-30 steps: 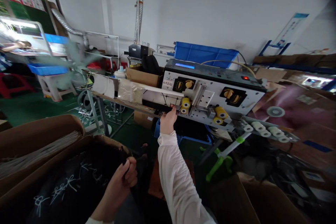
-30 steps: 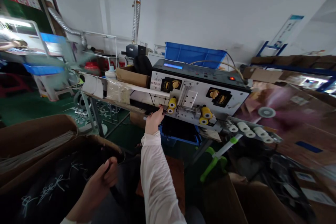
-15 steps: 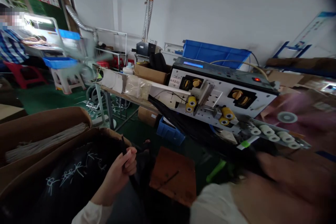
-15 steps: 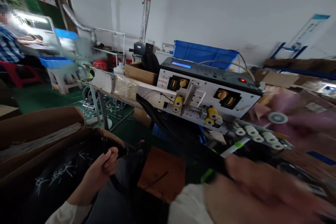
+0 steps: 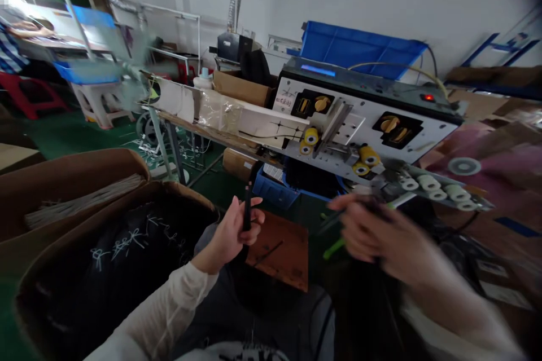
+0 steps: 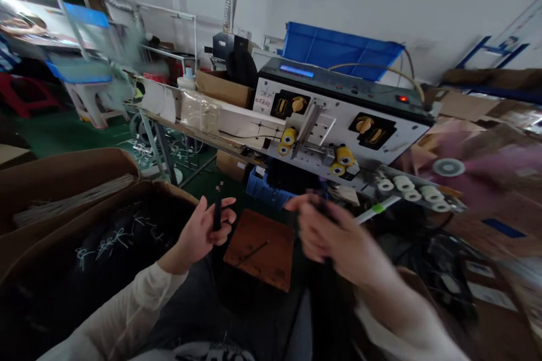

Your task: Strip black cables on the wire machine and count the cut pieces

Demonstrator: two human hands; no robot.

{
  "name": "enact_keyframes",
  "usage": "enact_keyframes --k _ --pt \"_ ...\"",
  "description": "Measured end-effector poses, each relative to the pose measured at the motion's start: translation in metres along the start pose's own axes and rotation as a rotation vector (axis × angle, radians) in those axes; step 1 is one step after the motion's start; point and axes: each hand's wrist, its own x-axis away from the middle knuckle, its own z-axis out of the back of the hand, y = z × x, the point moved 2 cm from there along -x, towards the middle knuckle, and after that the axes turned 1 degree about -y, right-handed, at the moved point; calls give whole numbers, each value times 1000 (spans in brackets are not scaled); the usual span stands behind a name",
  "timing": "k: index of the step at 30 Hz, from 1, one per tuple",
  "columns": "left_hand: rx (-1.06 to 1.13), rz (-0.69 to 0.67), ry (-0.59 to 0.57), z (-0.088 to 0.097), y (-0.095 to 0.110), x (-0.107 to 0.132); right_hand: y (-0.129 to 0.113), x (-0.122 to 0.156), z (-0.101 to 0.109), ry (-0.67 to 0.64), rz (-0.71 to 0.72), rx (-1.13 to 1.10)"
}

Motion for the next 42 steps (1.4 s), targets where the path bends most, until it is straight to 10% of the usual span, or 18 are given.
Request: enact_keyframes --k 4,8,16,24,31,42 --pt "-130 16 8 -17 -29 -9 22 -5 -61 -372 -188 -249" --pt "-169 27 76 -18 -46 -9 45 -17 -94 -441 -127 -192" --pt "-274 172 -249 29 -57 -10 52 -21 -98 -620 -286 -457" --pt "-58 253 -31 30 -99 -20 65 -37 -115 -572 -252 -332" --pt "-82 348 -9 39 -93 -17 74 -57 -113 -450 27 -158" --pt "14 377 -50 44 -88 -14 71 -82 -110 -613 14 -186"
